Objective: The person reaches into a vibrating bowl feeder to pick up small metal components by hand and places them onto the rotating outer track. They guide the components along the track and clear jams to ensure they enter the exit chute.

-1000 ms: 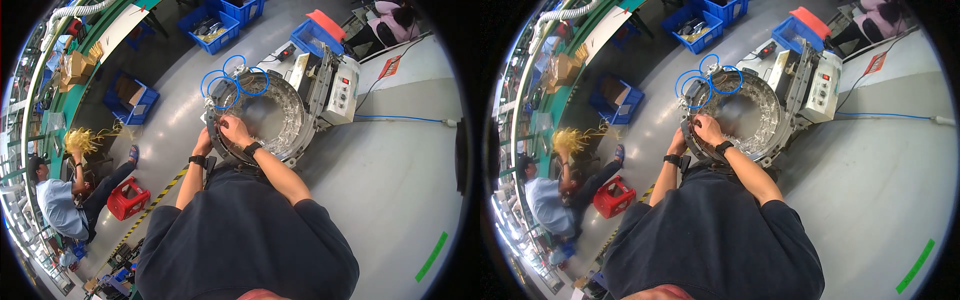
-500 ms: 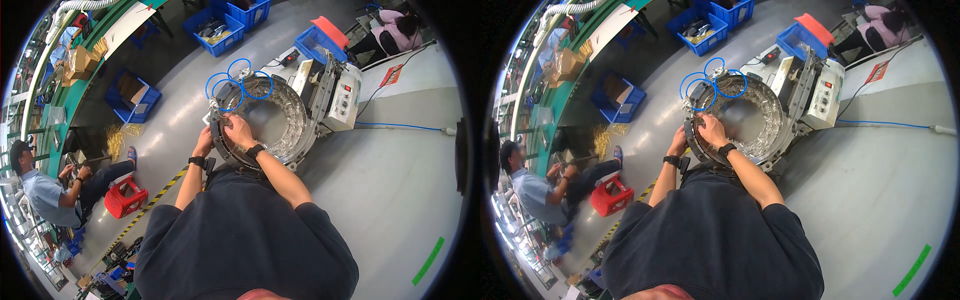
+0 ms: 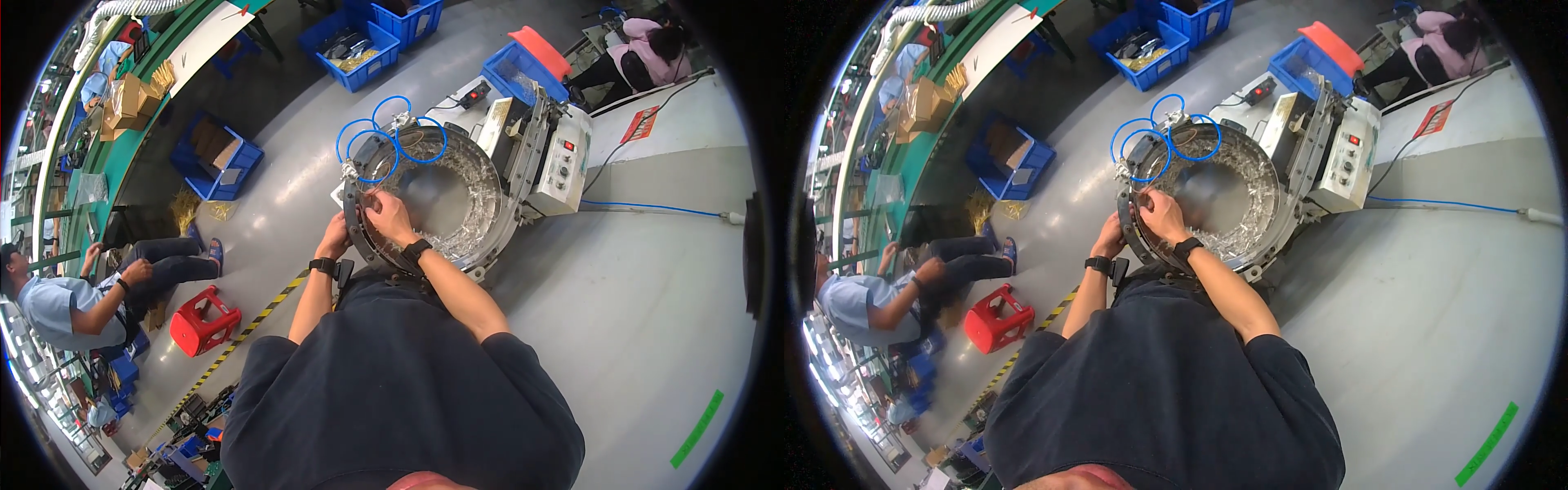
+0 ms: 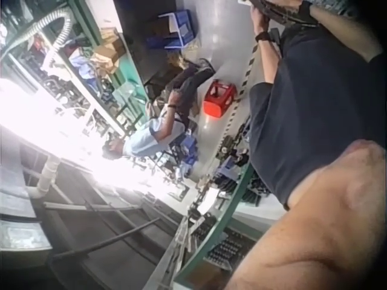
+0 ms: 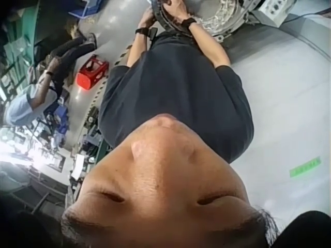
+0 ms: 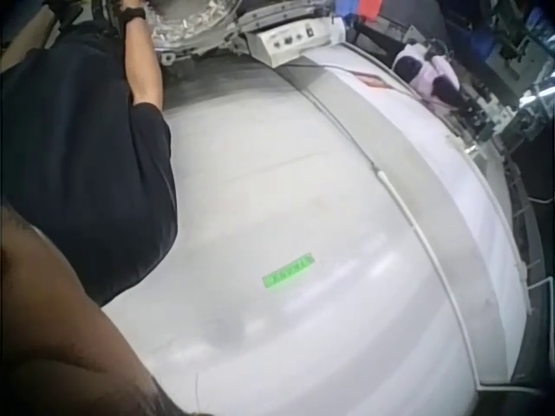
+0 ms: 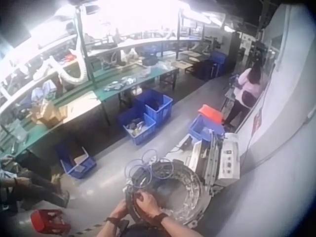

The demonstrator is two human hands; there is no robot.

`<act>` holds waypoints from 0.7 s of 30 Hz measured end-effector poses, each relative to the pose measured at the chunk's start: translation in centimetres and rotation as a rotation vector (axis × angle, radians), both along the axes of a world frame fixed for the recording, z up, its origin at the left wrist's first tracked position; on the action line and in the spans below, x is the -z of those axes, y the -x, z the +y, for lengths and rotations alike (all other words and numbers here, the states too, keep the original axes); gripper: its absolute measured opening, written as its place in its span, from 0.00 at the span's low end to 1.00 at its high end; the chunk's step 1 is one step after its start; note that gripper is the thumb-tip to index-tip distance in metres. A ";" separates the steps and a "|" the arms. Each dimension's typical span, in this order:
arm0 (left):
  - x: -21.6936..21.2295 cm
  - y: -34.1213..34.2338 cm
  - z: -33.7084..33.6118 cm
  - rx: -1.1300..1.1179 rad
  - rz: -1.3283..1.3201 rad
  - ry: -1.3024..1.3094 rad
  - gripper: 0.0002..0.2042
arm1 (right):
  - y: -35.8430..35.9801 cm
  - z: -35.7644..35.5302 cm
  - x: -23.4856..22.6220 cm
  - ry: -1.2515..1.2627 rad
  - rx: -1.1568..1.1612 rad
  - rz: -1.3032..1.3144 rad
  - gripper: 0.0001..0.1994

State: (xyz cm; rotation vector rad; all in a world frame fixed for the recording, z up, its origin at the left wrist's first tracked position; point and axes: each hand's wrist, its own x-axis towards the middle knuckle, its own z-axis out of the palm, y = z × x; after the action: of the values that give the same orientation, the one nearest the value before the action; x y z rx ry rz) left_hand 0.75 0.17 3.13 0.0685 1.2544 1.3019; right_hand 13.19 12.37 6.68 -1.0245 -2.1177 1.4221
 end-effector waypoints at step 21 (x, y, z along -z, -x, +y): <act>1.9 0.0 -0.1 0.006 0.021 -0.010 0.08 | -0.5 -0.3 0.9 0.031 -0.121 -0.108 0.08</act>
State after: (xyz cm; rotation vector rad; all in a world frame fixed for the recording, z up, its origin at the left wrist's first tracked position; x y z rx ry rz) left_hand 0.78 0.03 1.26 0.0931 1.2651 1.3049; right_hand 13.65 12.11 5.75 -1.0218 -2.2766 1.4901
